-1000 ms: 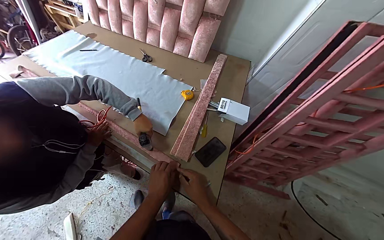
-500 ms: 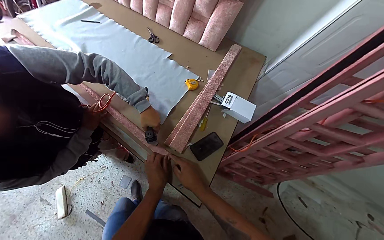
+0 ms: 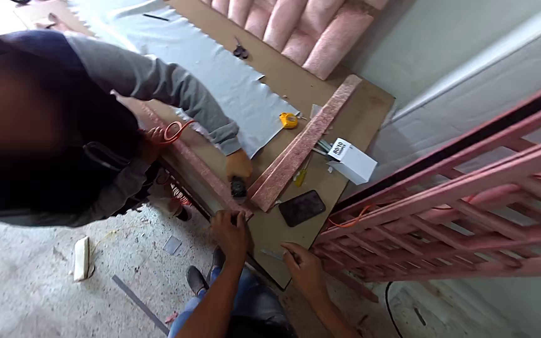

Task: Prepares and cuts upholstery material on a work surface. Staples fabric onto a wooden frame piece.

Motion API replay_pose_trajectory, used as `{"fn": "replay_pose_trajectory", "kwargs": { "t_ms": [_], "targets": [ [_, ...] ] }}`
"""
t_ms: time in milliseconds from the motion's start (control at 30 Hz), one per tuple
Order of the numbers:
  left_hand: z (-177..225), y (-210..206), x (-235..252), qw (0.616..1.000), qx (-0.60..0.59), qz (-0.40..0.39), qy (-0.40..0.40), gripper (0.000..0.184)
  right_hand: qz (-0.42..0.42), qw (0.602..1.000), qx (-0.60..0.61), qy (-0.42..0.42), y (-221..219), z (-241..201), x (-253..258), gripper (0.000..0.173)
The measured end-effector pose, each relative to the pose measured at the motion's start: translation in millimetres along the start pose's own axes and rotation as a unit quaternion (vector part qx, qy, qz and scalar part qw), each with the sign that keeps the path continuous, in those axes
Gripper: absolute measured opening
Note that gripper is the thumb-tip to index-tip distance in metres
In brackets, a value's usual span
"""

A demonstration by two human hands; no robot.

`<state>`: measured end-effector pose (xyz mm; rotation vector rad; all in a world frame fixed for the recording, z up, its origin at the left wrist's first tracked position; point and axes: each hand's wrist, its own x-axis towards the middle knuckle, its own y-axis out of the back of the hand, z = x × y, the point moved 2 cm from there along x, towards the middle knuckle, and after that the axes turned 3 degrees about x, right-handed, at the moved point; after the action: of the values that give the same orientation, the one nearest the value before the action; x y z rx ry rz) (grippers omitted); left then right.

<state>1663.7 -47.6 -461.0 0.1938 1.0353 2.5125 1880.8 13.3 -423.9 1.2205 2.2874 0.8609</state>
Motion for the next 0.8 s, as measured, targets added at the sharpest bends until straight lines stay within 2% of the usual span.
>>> {"fn": "replay_pose_trajectory", "kwargs": {
  "t_ms": [133,233,333,500,567,667,800],
  "targets": [
    [-6.2,-2.2,-11.3,1.000,-0.023,0.006,0.013,0.017,-0.027,0.999,0.033,0.006,14.3,-2.0,1.8,0.026],
    [-3.5,2.3,-12.3,0.999,-0.035,0.007,0.029,0.018,-0.066,0.997,0.035,0.017,20.1,-1.1,22.5,0.027],
    [6.1,5.8,-11.0,0.998,-0.030,0.007,0.057,0.018,-0.094,0.993,0.036,0.065,27.0,8.3,53.7,0.027],
    [15.4,4.7,-11.0,0.996,0.001,-0.015,0.093,0.019,-0.046,0.985,0.074,0.148,50.8,37.0,88.1,0.026],
    [16.1,4.0,-10.4,0.995,0.009,-0.017,0.099,0.020,-0.046,0.976,0.101,0.187,53.0,43.0,83.8,0.026],
    [16.5,3.2,-7.5,0.994,0.029,-0.031,0.104,0.023,-0.101,0.955,0.144,0.238,39.8,51.9,64.4,0.022],
    [19.9,1.0,-4.9,0.992,0.037,-0.034,0.119,0.022,-0.135,0.945,0.173,0.242,15.3,64.4,51.9,0.020]
  ]
}}
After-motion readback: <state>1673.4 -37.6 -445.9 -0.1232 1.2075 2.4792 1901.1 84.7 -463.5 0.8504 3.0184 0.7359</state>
